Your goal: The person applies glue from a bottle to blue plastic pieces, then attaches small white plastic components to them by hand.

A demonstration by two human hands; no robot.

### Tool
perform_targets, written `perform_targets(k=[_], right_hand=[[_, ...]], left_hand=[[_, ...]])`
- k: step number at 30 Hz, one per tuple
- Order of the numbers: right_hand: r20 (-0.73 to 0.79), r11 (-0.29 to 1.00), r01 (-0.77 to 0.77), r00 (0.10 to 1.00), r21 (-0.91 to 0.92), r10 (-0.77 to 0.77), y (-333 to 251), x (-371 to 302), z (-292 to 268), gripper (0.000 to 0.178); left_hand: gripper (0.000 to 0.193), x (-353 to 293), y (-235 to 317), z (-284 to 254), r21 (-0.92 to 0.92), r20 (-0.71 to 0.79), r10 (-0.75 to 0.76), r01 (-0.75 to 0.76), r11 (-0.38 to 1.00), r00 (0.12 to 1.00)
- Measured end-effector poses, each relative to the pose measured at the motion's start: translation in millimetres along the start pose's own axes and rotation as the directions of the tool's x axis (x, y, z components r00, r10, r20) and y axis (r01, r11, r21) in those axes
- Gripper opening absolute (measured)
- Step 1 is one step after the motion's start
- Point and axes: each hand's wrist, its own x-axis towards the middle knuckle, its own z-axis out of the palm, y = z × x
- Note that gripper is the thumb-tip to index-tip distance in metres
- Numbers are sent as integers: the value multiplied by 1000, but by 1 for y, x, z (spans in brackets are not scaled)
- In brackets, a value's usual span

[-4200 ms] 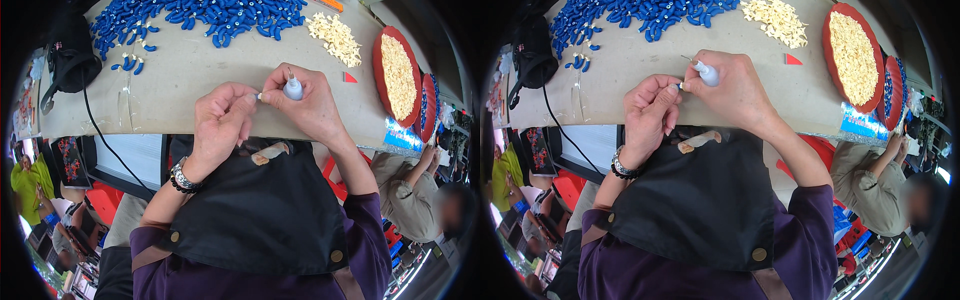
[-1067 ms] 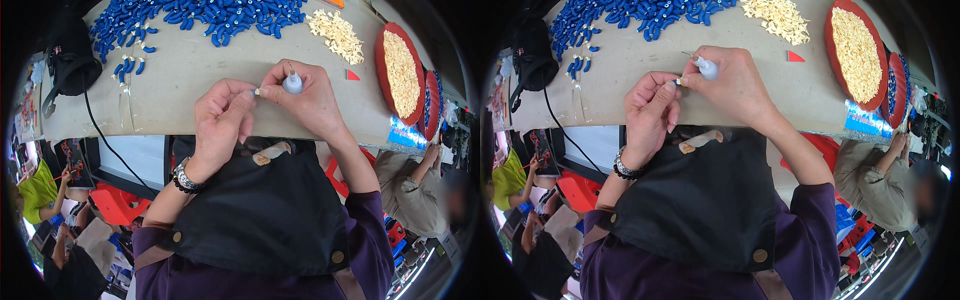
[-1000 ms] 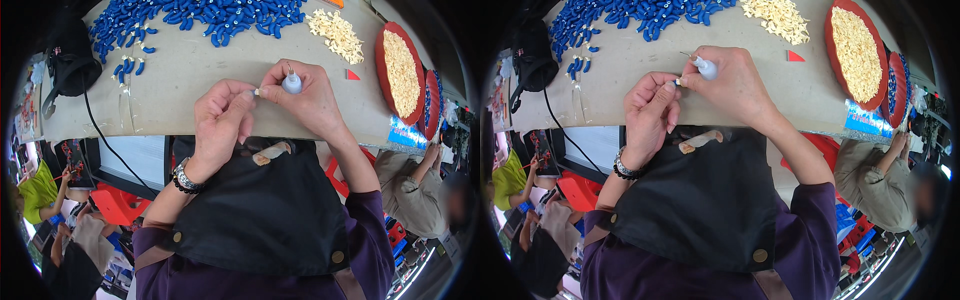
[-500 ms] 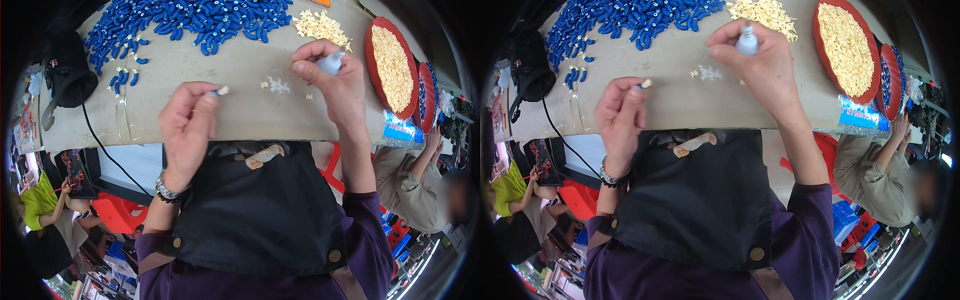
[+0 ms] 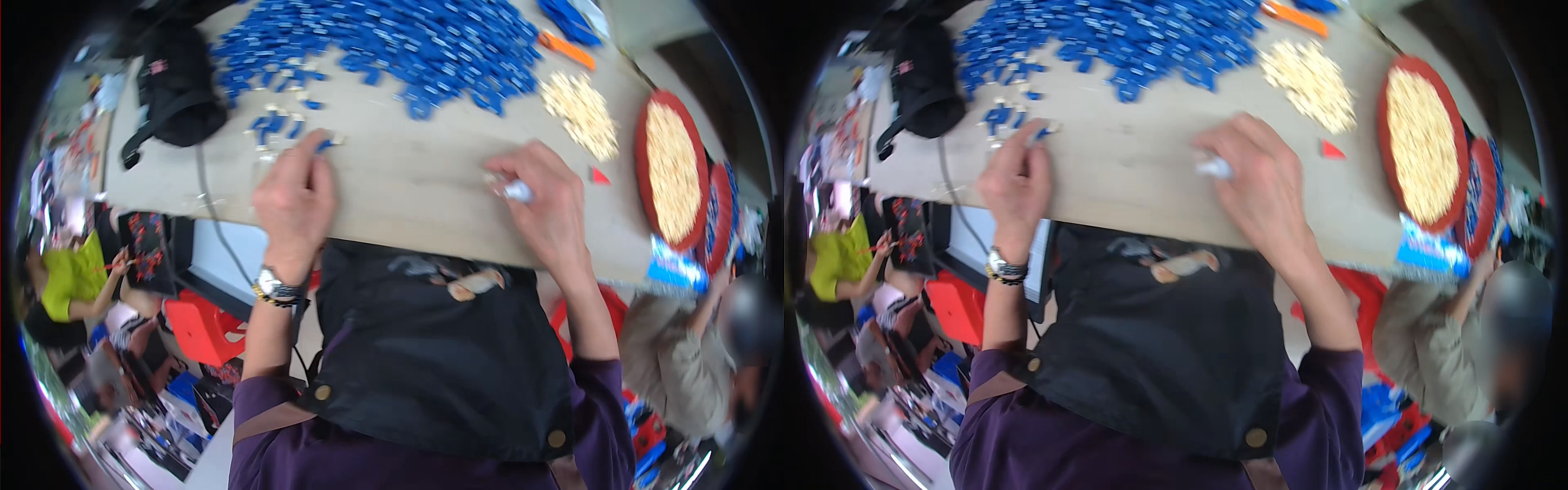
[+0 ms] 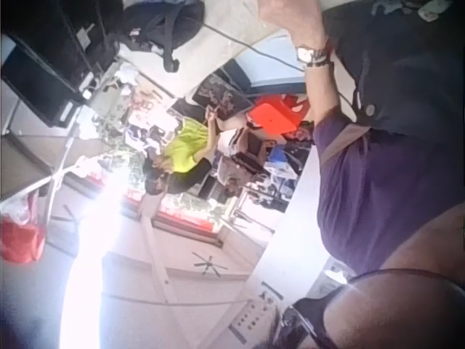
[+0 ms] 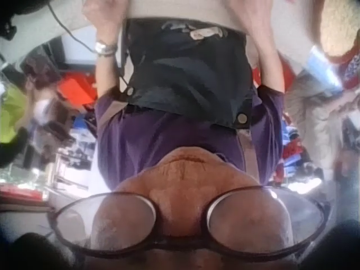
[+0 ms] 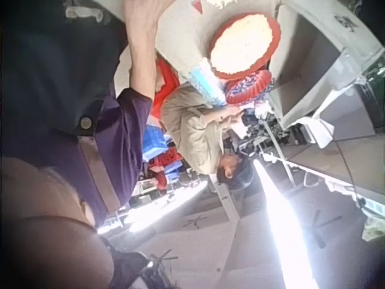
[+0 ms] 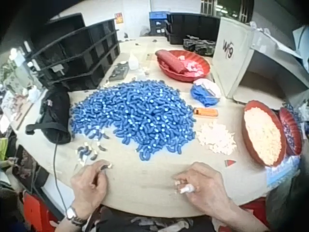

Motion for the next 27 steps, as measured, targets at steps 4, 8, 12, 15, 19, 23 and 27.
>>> perform_targets(k=[4, 8, 12, 15, 19, 23, 27], right_hand=[[20, 990, 35, 999, -140, -33, -10, 0, 4, 16], [17, 983, 50, 999, -174, -48, -13, 0, 11, 12], [19, 981, 41, 999, -188, -38, -14, 0, 9, 12], [11, 989, 40, 999, -144, -39, -13, 0, 8, 11], [-21, 998, 18, 1000, -62, -19, -14, 0, 8, 12], [-25, 1000, -23, 999, -14, 23, -15, 0, 8, 13], [-26, 999, -39, 999, 16, 39, -15, -1, 8, 13]], left_hand=[[30, -2, -2, -8, -11, -55, -21, 21, 1000, 998], [38, 20, -16, -17, 175, -188, 170, -137, 975, 967], [65, 38, -32, -8, 286, -86, 46, -20, 958, 995], [74, 53, -42, 0, 240, 24, 1, -7, 971, 1000], [74, 61, -41, 7, 199, 95, 50, -68, 978, 994], [77, 60, -36, 7, 173, 102, 69, -86, 981, 992], [77, 47, -30, -2, 149, 137, 114, -134, 980, 984]])
